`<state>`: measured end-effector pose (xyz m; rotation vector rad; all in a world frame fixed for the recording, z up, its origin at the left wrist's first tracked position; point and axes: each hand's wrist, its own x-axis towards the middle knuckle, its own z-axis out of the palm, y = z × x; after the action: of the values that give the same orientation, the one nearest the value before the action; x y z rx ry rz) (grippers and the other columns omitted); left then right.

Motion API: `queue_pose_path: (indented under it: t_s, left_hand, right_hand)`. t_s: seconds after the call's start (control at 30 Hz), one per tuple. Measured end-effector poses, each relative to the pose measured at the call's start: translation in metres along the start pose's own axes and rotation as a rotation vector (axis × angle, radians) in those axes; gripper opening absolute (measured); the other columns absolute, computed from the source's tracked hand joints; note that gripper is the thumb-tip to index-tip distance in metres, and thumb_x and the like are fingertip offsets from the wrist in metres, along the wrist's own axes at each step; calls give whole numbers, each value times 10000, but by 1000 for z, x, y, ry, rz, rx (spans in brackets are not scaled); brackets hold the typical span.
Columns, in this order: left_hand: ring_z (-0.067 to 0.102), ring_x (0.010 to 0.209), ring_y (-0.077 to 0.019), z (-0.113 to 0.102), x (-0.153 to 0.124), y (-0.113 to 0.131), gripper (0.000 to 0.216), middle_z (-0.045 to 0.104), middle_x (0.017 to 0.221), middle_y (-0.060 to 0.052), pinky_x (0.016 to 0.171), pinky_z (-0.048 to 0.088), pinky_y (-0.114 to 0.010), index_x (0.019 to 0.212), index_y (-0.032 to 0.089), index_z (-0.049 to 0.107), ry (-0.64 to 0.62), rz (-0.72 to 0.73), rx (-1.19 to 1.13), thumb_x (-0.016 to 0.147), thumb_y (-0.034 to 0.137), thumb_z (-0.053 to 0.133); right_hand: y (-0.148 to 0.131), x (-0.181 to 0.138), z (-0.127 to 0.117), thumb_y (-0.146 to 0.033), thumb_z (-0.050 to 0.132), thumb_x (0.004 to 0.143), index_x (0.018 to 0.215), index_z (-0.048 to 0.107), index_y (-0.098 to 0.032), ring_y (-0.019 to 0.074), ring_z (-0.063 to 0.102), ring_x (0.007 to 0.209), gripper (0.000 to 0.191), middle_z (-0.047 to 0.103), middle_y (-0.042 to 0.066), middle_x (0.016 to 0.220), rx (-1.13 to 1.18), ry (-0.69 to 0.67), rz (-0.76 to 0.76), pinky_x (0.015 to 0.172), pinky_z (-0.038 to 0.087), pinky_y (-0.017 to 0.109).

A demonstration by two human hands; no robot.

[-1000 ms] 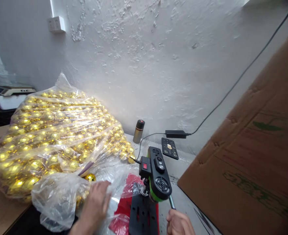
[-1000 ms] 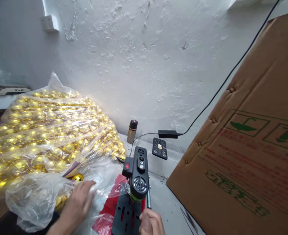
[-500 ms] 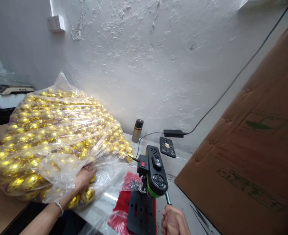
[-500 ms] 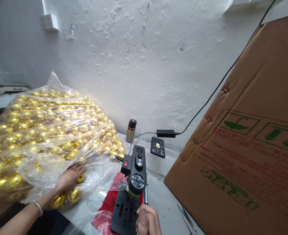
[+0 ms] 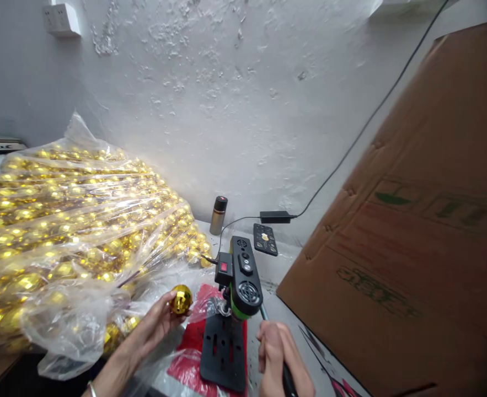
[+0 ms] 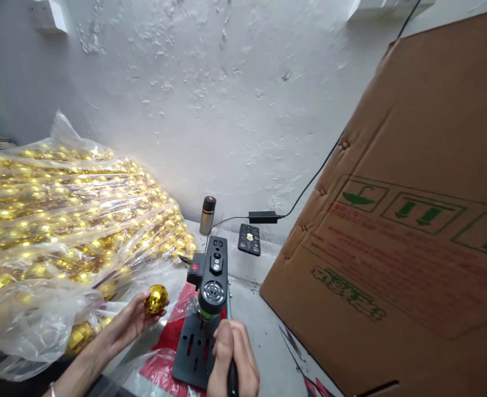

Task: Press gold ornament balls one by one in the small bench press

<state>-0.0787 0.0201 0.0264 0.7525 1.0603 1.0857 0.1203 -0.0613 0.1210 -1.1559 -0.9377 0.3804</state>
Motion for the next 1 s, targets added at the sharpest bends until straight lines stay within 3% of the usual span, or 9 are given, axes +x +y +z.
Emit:
queue_pose_path:
  t_s: [0.07,0.13,0.33,0.6,0.83,1.0]
  left_hand:
    - [786,971,-263,15,0,-21,464,811,1029,-96,942,616,-387,1061,183,683,-10,-51,-189,770,518,821]
    - [783,1033,-280,28,0,-38,525,807,1091,-83,963,616,-412,1104,214,664,0,-55,-217,728,522,863]
    - [661,1313,-376,52,0,-71,817,745,1333,-149,1144,512,-482,1293,188,641,14,170,237,695,716,819]
    - [717,1236,-355,65,-12,-77,538,758,1319,-137,1095,551,-516,1302,233,598,19,326,652,876,555,668]
    - [664,1304,-390,67,-8,-88,577,704,1407,-200,1139,517,-564,1373,201,616,-77,491,751,836,390,711]
    - [687,1193,-383,75,-4,-93,542,743,1300,-161,1060,549,-552,1291,220,682,-63,500,796,777,367,771]
  right_hand:
    - [-2,3,-1,-516,527,1073,730,537,-234,131,421,597,444,456,-32,679,-15,-22,-2,593,314,316]
    - [-1,4,-2,-511,511,1080,729,522,-236,128,422,600,446,452,-35,687,-25,-41,-7,593,324,309]
    - [5,1,-6,-407,477,1110,775,543,-236,134,420,610,381,465,-24,719,-45,-74,-125,601,369,285]
    - [3,-1,-2,-270,468,1109,771,522,-230,128,453,617,344,480,-23,717,-13,-57,-208,611,396,266]
    - [5,-4,-2,-271,477,1106,786,547,-226,125,467,622,331,508,-18,728,7,-45,-187,597,380,267]
    - [6,-5,-5,-320,501,1105,779,557,-226,123,478,609,343,524,-18,727,-7,-38,-150,580,345,283]
